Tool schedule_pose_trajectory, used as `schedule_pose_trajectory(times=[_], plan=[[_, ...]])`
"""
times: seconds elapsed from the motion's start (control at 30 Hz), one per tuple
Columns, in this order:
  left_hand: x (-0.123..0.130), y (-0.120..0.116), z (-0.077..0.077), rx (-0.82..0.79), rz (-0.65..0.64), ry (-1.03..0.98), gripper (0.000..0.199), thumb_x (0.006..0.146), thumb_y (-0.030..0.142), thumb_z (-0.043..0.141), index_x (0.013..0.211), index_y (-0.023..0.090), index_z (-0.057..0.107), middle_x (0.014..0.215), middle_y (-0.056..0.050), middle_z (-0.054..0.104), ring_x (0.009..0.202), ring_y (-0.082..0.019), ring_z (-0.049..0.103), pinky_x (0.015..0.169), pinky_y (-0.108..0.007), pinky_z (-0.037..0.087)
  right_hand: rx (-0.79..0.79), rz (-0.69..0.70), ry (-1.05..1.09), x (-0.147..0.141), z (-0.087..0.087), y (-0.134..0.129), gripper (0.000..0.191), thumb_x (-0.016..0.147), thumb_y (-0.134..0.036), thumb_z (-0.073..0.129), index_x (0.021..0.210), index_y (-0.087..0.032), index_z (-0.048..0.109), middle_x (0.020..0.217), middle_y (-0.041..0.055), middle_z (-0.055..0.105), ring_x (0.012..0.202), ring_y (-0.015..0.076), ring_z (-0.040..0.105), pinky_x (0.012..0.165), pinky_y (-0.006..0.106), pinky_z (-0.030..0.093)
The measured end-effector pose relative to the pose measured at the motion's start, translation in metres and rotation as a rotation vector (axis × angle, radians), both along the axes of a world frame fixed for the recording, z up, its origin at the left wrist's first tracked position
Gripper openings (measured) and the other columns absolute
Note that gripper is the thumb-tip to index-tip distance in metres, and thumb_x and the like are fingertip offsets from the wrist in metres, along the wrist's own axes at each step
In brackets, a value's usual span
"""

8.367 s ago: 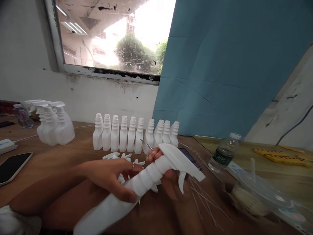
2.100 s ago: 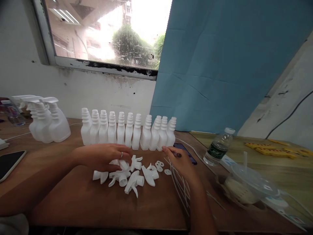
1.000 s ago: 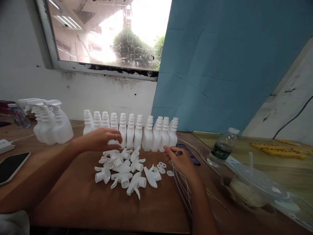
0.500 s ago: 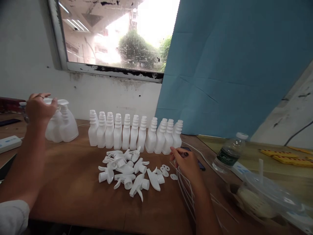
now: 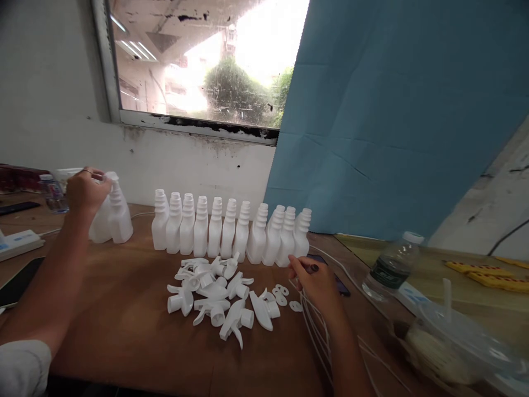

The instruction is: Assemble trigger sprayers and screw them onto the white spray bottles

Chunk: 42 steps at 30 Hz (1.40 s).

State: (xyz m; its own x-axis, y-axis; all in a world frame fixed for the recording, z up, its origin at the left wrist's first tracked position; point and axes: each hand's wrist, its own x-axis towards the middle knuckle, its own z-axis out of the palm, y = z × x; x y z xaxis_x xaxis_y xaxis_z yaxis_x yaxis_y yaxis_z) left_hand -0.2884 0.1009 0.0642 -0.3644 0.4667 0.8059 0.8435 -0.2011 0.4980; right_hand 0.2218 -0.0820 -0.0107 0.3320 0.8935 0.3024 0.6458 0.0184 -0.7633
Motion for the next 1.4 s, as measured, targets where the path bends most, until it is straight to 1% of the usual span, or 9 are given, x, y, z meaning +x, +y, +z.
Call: schedule_pose_trajectory(times=[0.27,0.37,0.43,0.53,0.67,0.87,1.17,1.3,1.4], plan=[[0.045,-0.052,0.04,0.322,-0.115,-0.143,0.022,0.065,0.017,0.072,0.086,0.013,0.071,0.066,0.003,0.06,0.062,-0.012,0.055,0.066,-0.027,0.048,0.117,0.027,-0.028,-0.007,0.004,-0.005,0.039,0.082,-0.054,0.058,0.068,-0.019,0.066,0.061,0.0038,0.063,0.059,0.0196,0.06,0.055,0.028,0.045],[0.08,-0.094,0.05,0.43,-0.356,-0.242,0.021,0.065,0.016,0.075,0.086,0.013,0.074,0.068,0.001,0.066,0.059,-0.011,0.057,0.058,-0.025,0.049,0.183,0.093,-0.037,-0.016,0.011,-0.013,0.034,0.081,-0.052,0.061,0.077,-0.02,0.068,0.072,0.0041,0.067,0.069,0.0209,0.062,0.06,0.027,0.045],[0.103,-0.12,0.05,0.413,-0.657,-0.303,0.017,0.065,0.013,0.076,0.082,0.013,0.074,0.066,0.001,0.067,0.053,-0.009,0.057,0.053,-0.023,0.05,0.2,0.159,-0.002,-0.025,0.018,-0.022,0.03,0.081,-0.051,0.062,0.083,-0.021,0.069,0.083,0.0045,0.068,0.078,0.0218,0.063,0.065,0.026,0.048],[0.133,-0.15,0.044,0.226,-1.063,-0.383,0.013,0.065,0.011,0.077,0.075,0.018,0.073,0.061,0.003,0.064,0.045,-0.008,0.055,0.042,-0.021,0.046,0.201,0.291,0.079,-0.041,0.026,-0.037,0.028,0.085,-0.051,0.061,0.087,-0.024,0.068,0.086,0.004,0.067,0.083,0.0212,0.064,0.07,0.025,0.05],[0.169,-0.177,0.026,-0.166,-1.336,-0.408,0.011,0.068,0.021,0.079,0.077,0.02,0.071,0.063,0.002,0.064,0.046,-0.01,0.057,0.041,-0.023,0.048,0.148,0.491,0.14,-0.054,0.024,-0.045,0.036,0.086,-0.056,0.056,0.094,-0.025,0.071,0.076,0.0039,0.065,0.07,0.02,0.063,0.061,0.027,0.051],[0.207,-0.194,-0.005,-0.402,-1.461,-0.308,0.012,0.074,0.025,0.076,0.08,0.018,0.069,0.068,-0.002,0.065,0.061,-0.012,0.062,0.055,-0.023,0.054,-0.044,0.653,0.283,-0.064,0.016,-0.04,0.044,0.063,-0.064,0.074,0.08,-0.024,0.076,0.069,0.0075,0.069,0.064,0.028,0.065,0.052,0.035,0.051],[0.218,-0.193,-0.011,-0.434,-1.503,-0.282,0.019,0.077,0.025,0.075,0.09,0.017,0.063,0.07,0.002,0.061,0.066,-0.011,0.061,0.067,-0.023,0.053,-0.081,0.674,0.544,-0.079,0.022,-0.048,0.044,0.064,-0.04,0.084,0.102,-0.021,0.074,0.089,0.0072,0.074,0.08,0.0266,0.067,0.069,0.035,0.052],[0.22,-0.177,-0.018,-0.803,-1.662,-0.086,0.051,0.075,0.037,0.079,0.116,0.021,0.053,0.096,-0.003,0.064,0.087,-0.017,0.065,0.076,-0.028,0.052,0.031,0.527,0.729,-0.071,0.011,-0.04,0.035,0.06,-0.04,0.086,0.084,-0.018,0.074,0.075,0.0051,0.071,0.065,0.0201,0.062,0.059,0.03,0.049],[0.226,-0.164,-0.029,-1.184,-1.812,0.057,0.05,0.08,0.049,0.073,0.118,0.022,0.055,0.113,-0.008,0.063,0.101,-0.023,0.063,0.079,-0.03,0.05,0.122,0.442,0.85,-0.064,0.006,-0.03,0.034,0.056,-0.045,0.087,0.071,-0.019,0.07,0.06,0.0007,0.062,0.052,0.0135,0.051,0.049,0.026,0.041]])
